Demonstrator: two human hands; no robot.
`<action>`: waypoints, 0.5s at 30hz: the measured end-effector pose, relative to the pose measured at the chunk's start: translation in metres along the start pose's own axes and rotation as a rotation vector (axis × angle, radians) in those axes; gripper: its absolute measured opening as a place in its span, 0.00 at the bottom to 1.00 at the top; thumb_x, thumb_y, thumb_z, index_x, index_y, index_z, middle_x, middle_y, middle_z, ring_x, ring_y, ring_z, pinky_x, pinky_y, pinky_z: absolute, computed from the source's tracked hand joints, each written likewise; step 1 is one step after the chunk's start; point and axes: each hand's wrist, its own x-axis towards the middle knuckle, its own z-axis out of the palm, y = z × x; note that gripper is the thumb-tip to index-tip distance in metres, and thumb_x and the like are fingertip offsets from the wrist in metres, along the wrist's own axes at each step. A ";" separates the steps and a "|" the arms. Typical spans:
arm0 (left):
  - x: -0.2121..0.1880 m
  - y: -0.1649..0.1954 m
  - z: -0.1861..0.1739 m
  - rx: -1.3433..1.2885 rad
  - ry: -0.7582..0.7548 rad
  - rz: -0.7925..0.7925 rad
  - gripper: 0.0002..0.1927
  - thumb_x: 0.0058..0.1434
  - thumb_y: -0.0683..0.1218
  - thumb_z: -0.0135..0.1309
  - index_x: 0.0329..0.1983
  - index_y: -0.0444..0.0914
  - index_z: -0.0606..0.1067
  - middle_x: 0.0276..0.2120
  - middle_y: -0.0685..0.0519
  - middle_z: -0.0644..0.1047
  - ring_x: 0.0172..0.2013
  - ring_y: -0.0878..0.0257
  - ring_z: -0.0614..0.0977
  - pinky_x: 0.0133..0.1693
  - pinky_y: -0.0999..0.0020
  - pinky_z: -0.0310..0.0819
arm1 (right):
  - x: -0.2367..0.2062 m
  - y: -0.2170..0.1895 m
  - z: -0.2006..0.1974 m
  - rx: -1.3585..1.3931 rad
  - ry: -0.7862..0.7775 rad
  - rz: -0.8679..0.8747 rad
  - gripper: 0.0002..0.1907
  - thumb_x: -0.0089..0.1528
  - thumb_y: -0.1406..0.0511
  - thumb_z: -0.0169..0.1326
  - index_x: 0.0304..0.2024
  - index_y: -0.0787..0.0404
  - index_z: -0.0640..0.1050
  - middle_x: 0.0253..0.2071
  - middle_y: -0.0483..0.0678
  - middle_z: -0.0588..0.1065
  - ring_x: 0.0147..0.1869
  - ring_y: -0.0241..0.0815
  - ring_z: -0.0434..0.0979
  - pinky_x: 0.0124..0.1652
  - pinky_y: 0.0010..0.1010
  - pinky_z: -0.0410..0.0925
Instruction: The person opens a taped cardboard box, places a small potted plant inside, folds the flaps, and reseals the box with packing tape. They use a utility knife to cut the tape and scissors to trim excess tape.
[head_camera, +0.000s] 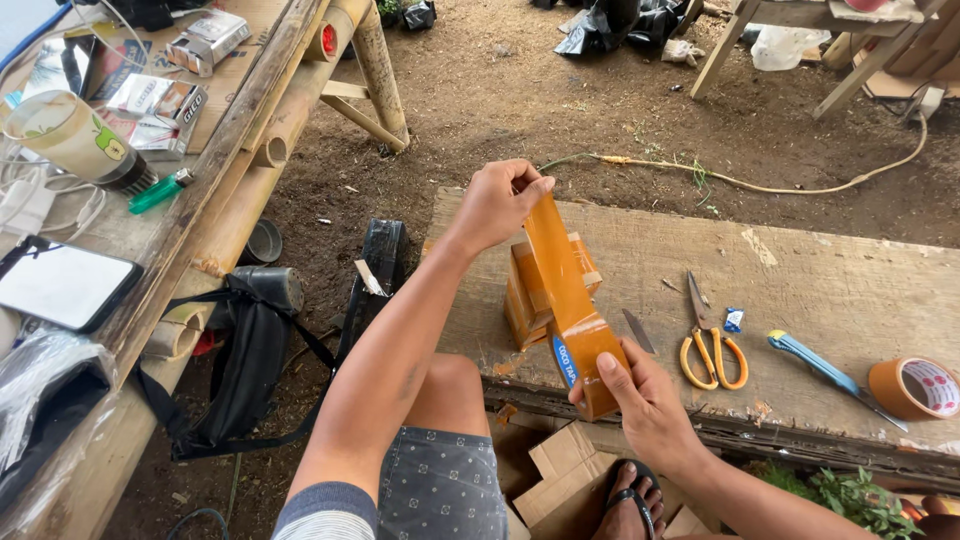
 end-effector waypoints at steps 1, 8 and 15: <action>0.001 -0.001 0.003 -0.015 -0.016 -0.068 0.14 0.67 0.52 0.56 0.32 0.37 0.79 0.22 0.56 0.78 0.21 0.70 0.72 0.25 0.68 0.69 | 0.001 -0.001 0.000 0.008 0.010 0.020 0.22 0.68 0.51 0.42 0.49 0.60 0.74 0.30 0.46 0.80 0.33 0.31 0.77 0.35 0.25 0.71; 0.010 -0.023 0.014 -0.066 0.009 0.019 0.15 0.66 0.52 0.58 0.32 0.35 0.80 0.24 0.55 0.79 0.23 0.71 0.76 0.27 0.71 0.74 | 0.007 -0.001 -0.001 0.049 0.046 -0.007 0.21 0.69 0.52 0.44 0.48 0.63 0.73 0.30 0.47 0.78 0.33 0.33 0.76 0.35 0.27 0.70; 0.010 -0.033 0.017 -0.130 -0.014 -0.031 0.14 0.66 0.52 0.58 0.34 0.35 0.80 0.25 0.55 0.80 0.23 0.71 0.78 0.27 0.72 0.76 | 0.009 0.007 0.000 0.048 0.049 -0.023 0.21 0.69 0.52 0.45 0.49 0.63 0.73 0.29 0.47 0.78 0.32 0.32 0.76 0.34 0.26 0.70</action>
